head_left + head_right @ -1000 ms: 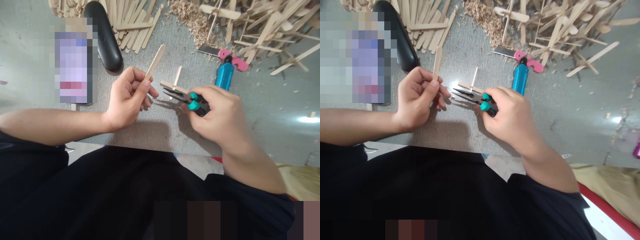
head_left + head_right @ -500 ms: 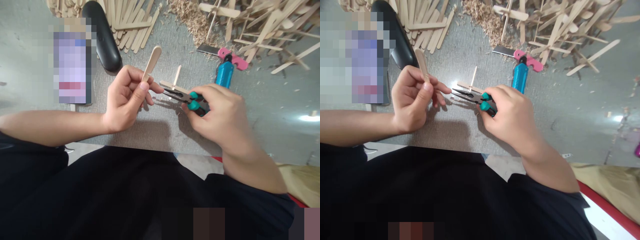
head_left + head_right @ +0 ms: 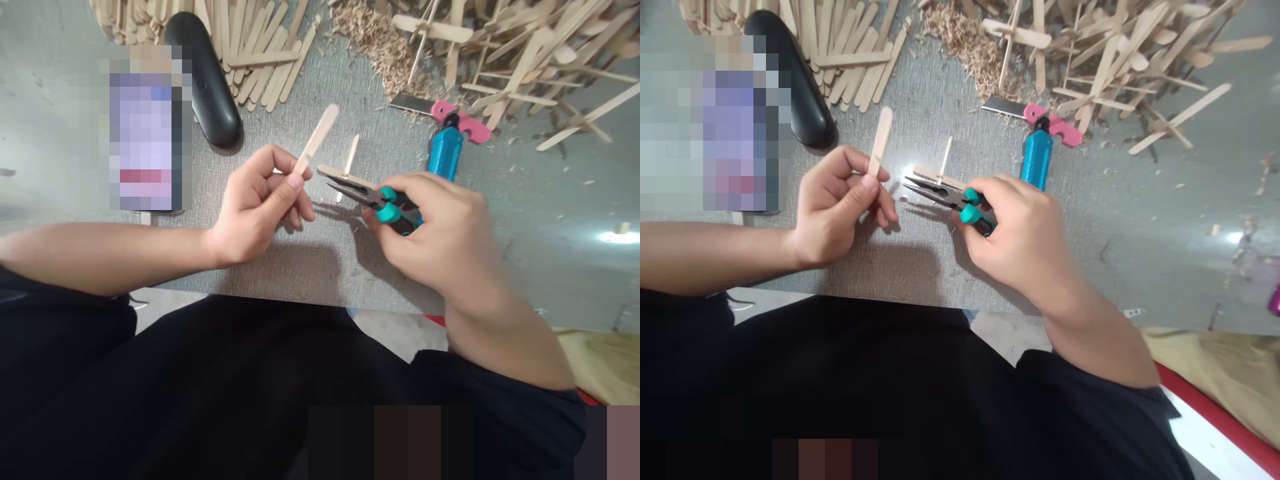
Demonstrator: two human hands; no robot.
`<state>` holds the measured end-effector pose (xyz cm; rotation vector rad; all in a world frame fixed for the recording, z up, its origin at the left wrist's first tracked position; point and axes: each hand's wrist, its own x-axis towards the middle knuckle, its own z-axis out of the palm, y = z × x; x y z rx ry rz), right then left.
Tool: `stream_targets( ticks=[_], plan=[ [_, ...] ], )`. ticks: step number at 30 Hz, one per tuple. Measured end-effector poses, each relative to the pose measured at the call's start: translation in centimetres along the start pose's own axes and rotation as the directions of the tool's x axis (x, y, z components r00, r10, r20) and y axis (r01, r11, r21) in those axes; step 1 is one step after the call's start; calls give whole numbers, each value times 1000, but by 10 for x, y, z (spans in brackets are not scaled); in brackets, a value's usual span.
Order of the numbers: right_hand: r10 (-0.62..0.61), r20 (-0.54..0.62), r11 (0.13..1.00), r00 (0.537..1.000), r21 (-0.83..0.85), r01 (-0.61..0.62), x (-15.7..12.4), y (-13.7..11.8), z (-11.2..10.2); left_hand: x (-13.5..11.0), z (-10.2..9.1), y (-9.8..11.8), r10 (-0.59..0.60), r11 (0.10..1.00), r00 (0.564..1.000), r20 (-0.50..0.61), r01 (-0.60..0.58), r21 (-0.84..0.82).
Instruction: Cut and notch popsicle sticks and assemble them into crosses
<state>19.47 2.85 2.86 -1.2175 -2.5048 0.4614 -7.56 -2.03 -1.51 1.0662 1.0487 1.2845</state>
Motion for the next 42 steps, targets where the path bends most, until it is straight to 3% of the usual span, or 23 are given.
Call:
stream_targets(
  ticks=[4,12,35,42],
  plan=[
    [17,0,997,1000,76,-17,-1,-6,-1,-1,1,5,-50,997,992,120,55,-44],
    [39,-14,993,999,111,-37,-2,-9,2,-5,1,8,-35,999,976,215,35,4],
    [4,-41,984,999,179,4,0,-8,7,-6,3,4,-23,1000,980,200,21,14],
    [40,15,985,999,165,-42,0,-8,6,-8,2,2,-19,999,982,189,12,40]
  ],
)
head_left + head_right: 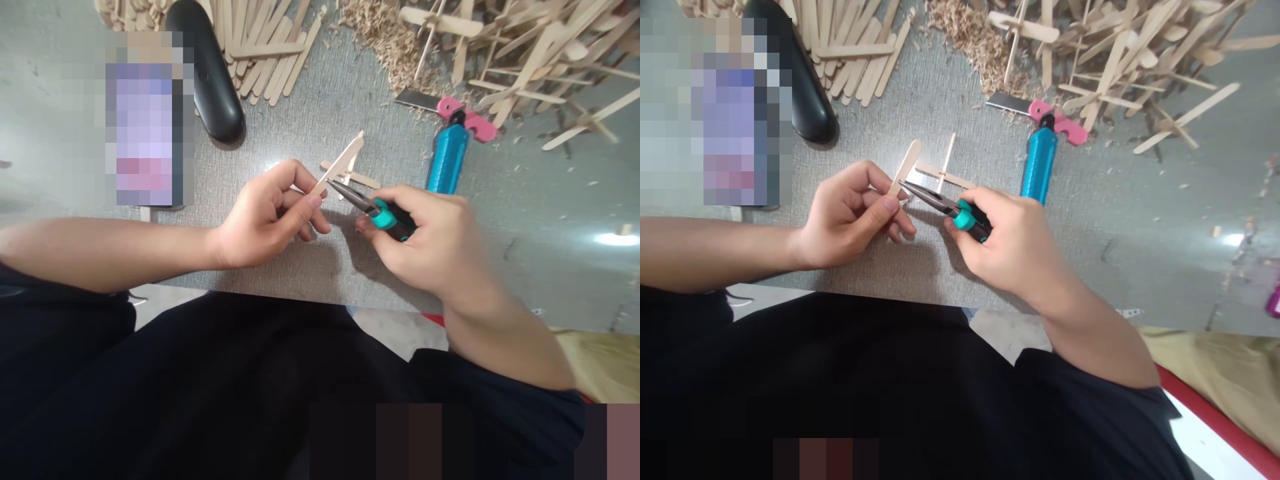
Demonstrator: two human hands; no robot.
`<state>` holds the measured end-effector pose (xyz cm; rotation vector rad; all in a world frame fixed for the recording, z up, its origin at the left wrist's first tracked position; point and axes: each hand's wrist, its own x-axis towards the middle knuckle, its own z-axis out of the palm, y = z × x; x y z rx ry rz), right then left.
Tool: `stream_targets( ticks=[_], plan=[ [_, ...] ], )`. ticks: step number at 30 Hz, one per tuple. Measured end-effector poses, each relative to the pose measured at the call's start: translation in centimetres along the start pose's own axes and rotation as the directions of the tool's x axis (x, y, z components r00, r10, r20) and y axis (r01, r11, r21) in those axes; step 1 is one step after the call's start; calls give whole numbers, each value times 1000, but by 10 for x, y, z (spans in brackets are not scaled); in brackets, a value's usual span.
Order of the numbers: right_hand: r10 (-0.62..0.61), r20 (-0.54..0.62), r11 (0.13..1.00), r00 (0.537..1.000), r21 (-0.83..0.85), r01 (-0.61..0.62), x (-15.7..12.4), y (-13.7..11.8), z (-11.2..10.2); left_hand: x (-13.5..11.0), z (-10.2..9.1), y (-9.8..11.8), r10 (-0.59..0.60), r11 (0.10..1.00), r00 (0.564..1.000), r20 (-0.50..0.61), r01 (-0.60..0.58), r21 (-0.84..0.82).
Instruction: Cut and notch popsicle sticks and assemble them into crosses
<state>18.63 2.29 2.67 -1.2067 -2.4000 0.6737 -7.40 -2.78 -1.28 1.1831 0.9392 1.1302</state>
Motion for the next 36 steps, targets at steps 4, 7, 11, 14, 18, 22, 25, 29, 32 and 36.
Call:
stream_targets(
  ticks=[4,7,11,14,18,22,25,29,32,36],
  plan=[
    [6,1,1000,1000,6,-6,0,1,1,1,0,-1,-20,1000,1000,-18,19,-17],
    [-23,-11,1000,1000,20,23,0,3,2,1,0,1,-48,998,998,-39,47,-34],
    [-14,-13,1000,1000,16,15,0,4,3,0,1,3,-50,998,998,-38,49,-29],
    [6,-6,1000,1000,19,-6,0,3,2,-1,1,2,-34,999,999,-26,33,-33],
    [12,12,999,1000,32,-12,0,1,0,0,0,0,-42,998,999,-22,41,-52],
    [19,12,1000,1000,-10,-19,-1,3,-1,1,-2,2,-26,995,999,44,30,-96],
    [-9,-10,999,1000,-34,8,-1,6,0,1,-2,4,-15,993,996,86,25,-114],
    [-99,-53,994,994,-60,96,1,13,4,-2,0,8,-57,986,993,100,72,-154],
    [-182,-112,979,977,-118,168,3,20,10,-3,1,13,-86,976,989,120,108,-188],
    [-245,-176,958,953,-195,210,4,31,20,-2,1,19,-134,962,980,145,164,-218]
  ],
)
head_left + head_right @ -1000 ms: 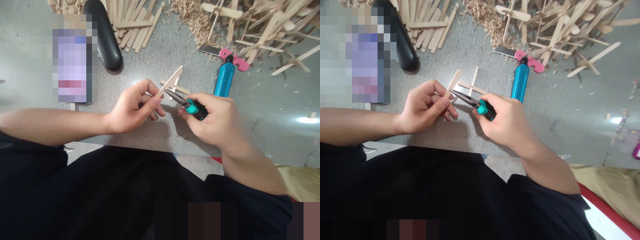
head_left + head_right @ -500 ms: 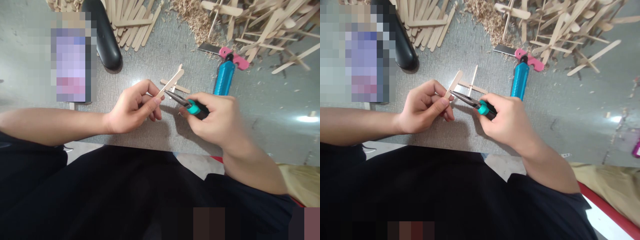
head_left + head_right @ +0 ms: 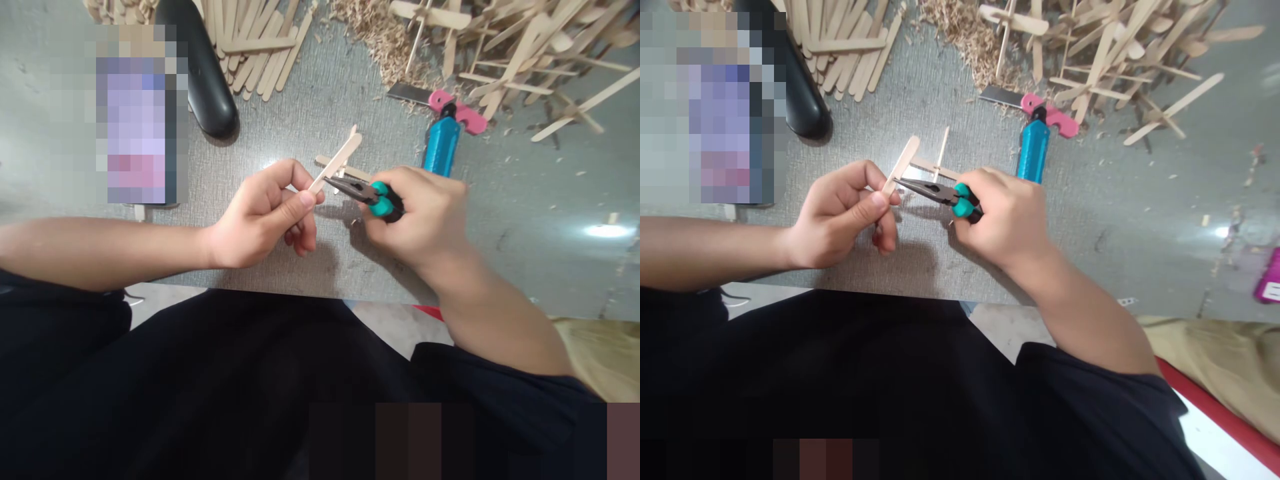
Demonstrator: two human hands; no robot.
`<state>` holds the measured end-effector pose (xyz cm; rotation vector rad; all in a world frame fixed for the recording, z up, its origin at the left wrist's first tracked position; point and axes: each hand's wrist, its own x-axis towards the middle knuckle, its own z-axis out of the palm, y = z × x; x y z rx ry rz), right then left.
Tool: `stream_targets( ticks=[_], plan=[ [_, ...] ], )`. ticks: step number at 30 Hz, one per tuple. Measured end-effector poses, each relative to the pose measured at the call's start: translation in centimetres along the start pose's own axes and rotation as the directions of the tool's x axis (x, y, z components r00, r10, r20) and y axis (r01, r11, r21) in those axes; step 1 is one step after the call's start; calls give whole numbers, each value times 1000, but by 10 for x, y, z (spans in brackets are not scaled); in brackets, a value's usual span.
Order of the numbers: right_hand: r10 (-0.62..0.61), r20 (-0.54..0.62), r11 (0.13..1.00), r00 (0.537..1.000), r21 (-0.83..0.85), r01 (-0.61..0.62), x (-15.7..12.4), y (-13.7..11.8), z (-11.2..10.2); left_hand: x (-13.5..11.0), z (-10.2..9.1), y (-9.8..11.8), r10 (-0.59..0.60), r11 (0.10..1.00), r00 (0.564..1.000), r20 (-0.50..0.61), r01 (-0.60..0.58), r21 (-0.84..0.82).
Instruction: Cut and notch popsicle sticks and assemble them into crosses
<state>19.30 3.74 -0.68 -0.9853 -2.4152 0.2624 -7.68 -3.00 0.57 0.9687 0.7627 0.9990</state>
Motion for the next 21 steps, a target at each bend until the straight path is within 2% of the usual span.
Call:
stream_targets(
  ticks=[4,7,11,15,17,21],
  plan=[
    [72,100,996,992,-51,-67,-3,5,3,2,0,2,-48,997,999,18,49,-57],
    [86,152,996,985,-18,-84,-3,6,0,3,-1,0,-78,991,996,47,83,-105],
    [82,183,990,980,99,-101,1,3,-4,4,-2,-3,-97,977,988,124,119,-179],
    [96,218,961,971,234,-148,6,-7,-9,5,-3,-5,-68,974,983,172,103,-203],
    [131,273,937,953,280,-209,8,-14,-13,7,-4,-7,-60,979,983,172,92,-184],
    [208,418,867,884,340,-364,13,-25,-24,10,-6,-12,1,992,994,108,13,-127]
  ],
)
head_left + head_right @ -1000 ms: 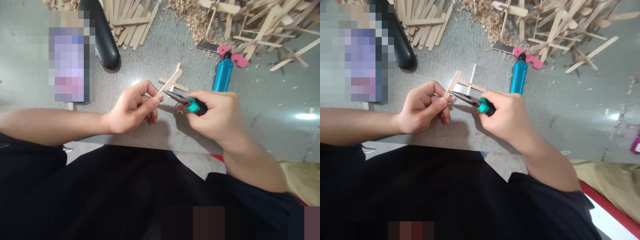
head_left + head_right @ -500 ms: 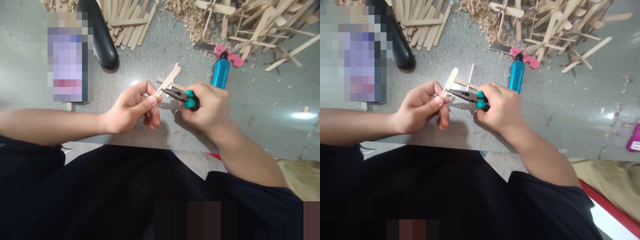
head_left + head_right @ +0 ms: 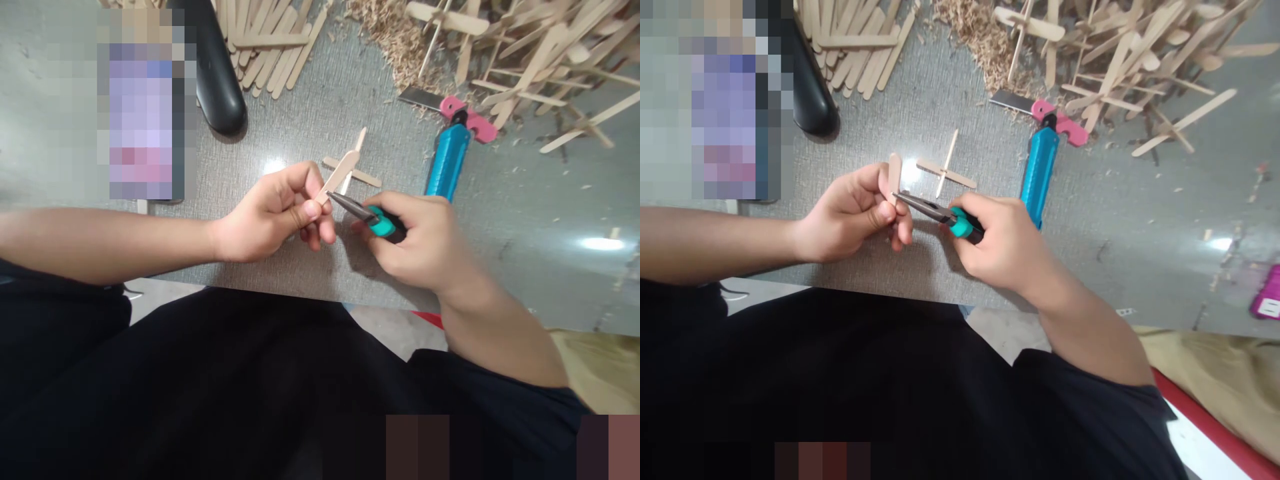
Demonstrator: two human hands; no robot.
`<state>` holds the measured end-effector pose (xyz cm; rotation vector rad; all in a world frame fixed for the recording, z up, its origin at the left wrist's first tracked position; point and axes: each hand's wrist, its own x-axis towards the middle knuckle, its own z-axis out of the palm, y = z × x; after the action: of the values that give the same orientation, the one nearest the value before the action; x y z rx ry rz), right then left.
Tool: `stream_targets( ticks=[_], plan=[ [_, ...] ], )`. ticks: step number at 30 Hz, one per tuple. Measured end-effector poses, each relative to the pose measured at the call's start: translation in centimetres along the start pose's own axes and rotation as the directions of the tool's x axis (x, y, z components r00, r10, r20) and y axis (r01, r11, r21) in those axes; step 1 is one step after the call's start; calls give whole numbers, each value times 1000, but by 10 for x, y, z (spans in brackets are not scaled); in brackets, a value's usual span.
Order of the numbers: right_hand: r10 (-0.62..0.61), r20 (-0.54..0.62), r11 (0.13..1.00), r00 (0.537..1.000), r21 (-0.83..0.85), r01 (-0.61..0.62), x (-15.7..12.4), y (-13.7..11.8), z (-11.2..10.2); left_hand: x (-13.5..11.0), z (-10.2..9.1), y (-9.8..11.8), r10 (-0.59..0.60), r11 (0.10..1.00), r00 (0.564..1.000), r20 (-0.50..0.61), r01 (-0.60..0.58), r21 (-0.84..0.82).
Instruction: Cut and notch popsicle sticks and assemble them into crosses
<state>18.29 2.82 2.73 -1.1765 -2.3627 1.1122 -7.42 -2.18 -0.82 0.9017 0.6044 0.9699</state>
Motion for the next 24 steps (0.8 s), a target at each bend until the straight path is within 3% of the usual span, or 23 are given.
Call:
stream_targets(
  ticks=[7,9,12,17,20,24],
  plan=[
    [87,215,992,973,72,-105,-1,-8,-16,-5,-1,0,132,979,989,-61,-121,166],
    [59,159,998,986,1,-60,-3,-7,-17,-8,1,3,131,975,989,-69,-116,189],
    [-65,-52,970,997,-237,51,-6,0,-14,-10,4,8,53,992,995,-85,-43,121],
    [-379,-229,791,897,-583,185,-8,26,-5,-9,7,15,-157,982,987,-22,154,-105],
    [-379,-267,765,886,-629,138,-7,40,-7,-9,7,15,-226,946,972,71,236,-222],
    [-351,-290,827,890,-543,150,-5,48,-10,-11,6,14,-259,913,960,109,280,-297]
  ],
)
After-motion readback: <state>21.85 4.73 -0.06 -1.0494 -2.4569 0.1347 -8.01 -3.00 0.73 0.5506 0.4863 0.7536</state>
